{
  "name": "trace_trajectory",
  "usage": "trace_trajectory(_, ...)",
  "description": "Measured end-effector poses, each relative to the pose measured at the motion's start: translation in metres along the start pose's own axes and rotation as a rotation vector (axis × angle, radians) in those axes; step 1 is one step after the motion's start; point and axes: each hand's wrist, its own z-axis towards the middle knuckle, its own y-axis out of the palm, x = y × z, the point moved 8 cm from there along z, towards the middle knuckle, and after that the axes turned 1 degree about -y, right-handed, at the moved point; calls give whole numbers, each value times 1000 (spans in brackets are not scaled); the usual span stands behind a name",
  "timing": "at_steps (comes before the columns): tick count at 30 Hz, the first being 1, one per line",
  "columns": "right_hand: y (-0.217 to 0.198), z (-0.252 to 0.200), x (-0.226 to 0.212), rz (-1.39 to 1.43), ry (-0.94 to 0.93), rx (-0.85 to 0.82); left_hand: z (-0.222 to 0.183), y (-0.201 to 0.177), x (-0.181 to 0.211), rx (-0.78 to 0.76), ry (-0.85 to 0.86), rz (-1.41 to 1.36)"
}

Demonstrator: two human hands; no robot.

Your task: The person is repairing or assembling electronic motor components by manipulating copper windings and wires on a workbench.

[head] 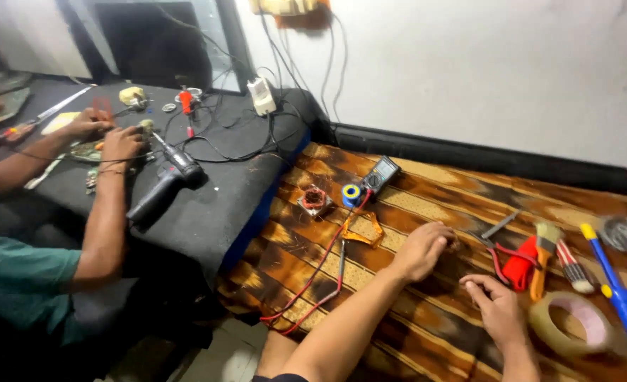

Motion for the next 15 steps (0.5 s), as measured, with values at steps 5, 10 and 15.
trace_trajectory(5,-42,-115,23,-63,-26,5,-4,5,3,2,66,-48)
trace_trajectory(10,-135,-236,33,-237,265,138,1,-3,13,66,127,3)
trace_trajectory(15,-183,-334,98,-247,580,321,-2,-3,15,55,101,-27)
